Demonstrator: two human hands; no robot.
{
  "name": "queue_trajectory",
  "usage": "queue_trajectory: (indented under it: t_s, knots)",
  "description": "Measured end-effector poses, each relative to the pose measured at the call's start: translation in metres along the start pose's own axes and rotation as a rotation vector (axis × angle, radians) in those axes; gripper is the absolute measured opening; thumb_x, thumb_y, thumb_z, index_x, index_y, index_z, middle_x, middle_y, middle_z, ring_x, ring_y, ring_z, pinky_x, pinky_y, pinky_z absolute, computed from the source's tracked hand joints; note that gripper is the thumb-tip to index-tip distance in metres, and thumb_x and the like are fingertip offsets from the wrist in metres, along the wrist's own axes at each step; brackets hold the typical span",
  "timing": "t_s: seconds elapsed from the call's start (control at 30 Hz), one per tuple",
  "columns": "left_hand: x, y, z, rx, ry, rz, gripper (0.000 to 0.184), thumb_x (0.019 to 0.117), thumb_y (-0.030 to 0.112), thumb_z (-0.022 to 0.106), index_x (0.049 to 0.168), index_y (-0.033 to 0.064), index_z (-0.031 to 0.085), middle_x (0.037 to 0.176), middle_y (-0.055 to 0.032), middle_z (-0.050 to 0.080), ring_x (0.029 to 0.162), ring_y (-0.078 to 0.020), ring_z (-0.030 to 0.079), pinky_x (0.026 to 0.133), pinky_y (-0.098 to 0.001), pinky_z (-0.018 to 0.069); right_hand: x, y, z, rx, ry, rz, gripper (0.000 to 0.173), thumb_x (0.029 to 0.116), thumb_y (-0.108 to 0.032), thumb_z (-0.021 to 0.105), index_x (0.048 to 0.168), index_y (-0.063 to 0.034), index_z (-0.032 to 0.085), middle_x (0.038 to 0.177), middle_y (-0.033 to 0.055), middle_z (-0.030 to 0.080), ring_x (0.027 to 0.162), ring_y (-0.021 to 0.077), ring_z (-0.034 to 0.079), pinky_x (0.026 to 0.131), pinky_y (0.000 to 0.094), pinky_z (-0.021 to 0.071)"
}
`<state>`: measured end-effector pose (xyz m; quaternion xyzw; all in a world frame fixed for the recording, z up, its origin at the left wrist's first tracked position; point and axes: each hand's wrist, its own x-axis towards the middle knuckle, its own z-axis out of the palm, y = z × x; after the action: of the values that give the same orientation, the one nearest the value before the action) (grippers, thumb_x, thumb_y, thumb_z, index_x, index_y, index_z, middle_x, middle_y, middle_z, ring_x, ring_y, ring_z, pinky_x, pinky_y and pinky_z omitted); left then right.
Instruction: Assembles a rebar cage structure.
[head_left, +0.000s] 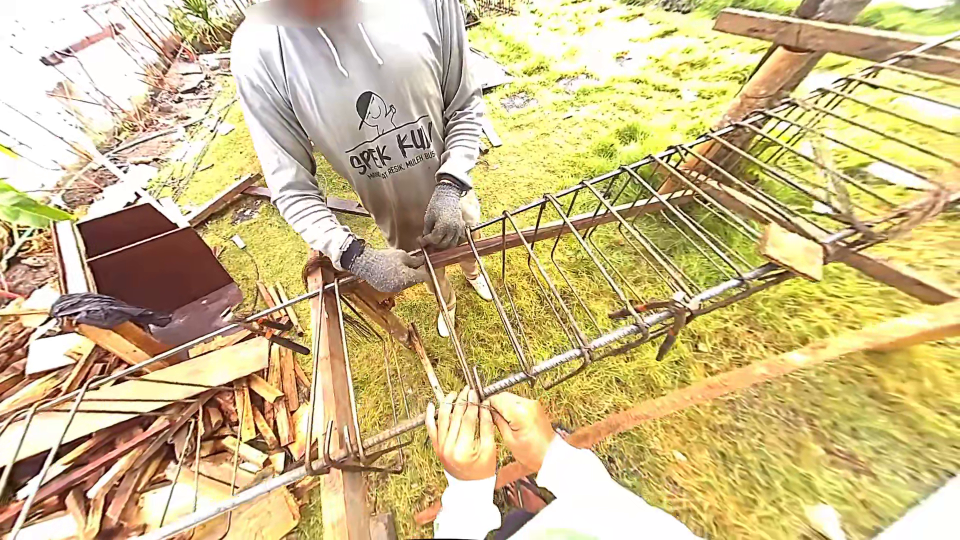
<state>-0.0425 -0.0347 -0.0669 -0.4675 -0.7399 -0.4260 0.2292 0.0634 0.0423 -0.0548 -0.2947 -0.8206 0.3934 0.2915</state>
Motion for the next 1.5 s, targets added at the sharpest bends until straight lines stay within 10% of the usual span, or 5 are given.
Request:
queue_trajectory:
  t_s: [0.27, 0.4, 0.77, 1.1, 1.5]
  knots:
    - [-0.002, -0.002, -0.002, 0.077, -0.011, 0.031, 0.022, 0.0945, 0.028, 0.066, 0.099, 0.0147, 0.082, 0.11, -0.0016, 0.078, 0.115, -0.018, 0.069, 0.115, -0.0485, 0.0385, 0.001, -0.004, -0.001, -0.039, -0.048, 0.034, 0.02, 0.0996, -0.012, 0.056, 0.098, -0.0047, 0.075, 0.09, 0.0116, 0.075, 0.083, 0.0244, 0.075, 0.075, 0.0445, 0.0625]
    - [0.0, 0.006, 0.002, 0.148, 0.026, 0.004, 0.024, 0.0913, 0.032, 0.067, 0.094, 0.0139, 0.083, 0.105, -0.0043, 0.079, 0.108, -0.0223, 0.071, 0.112, -0.05, 0.0422, -0.01, -0.017, -0.028, 0.057, -0.263, 0.207, 0.042, 0.1037, -0.022, 0.049, 0.139, -0.0017, 0.061, 0.122, 0.0156, 0.071, 0.108, 0.0263, 0.072, 0.098, 0.0461, 0.0569]
    - [-0.001, 0.009, 0.01, 0.215, 0.066, -0.001, 0.022, 0.0916, 0.031, 0.068, 0.098, 0.0147, 0.082, 0.106, -0.0032, 0.079, 0.111, -0.0224, 0.07, 0.114, -0.0518, 0.0412, -0.086, 0.072, -0.044, 0.836, -0.185, 0.955, 0.03, 0.1073, -0.013, 0.043, 0.131, -0.0032, 0.058, 0.073, -0.0034, 0.053, 0.052, 0.0045, 0.044, 0.047, 0.023, 0.0403]
    - [-0.003, 0.009, 0.008, 0.246, 0.049, 0.028, 0.023, 0.0918, 0.03, 0.068, 0.1, 0.014, 0.082, 0.108, -0.0036, 0.079, 0.114, -0.0239, 0.07, 0.114, -0.0547, 0.042, 0.026, 0.019, 0.015, 1.095, -0.083, 0.588, 0.028, 0.1013, 0.002, 0.052, 0.126, 0.0057, 0.063, 0.111, 0.0097, 0.073, 0.096, 0.0111, 0.07, 0.088, 0.0275, 0.0585]
    - [0.003, 0.011, -0.005, 0.292, -0.146, 0.048, 0.027, 0.0962, 0.032, 0.064, 0.107, 0.0146, 0.082, 0.116, -0.002, 0.077, 0.117, -0.027, 0.07, 0.11, -0.0561, 0.046, 0.021, 0.036, 0.007, 0.936, -0.272, 0.236, 0.053, 0.0805, -0.007, 0.058, 0.132, 0.0056, 0.06, 0.127, 0.0092, 0.067, 0.109, 0.0075, 0.065, 0.095, 0.0257, 0.0536]
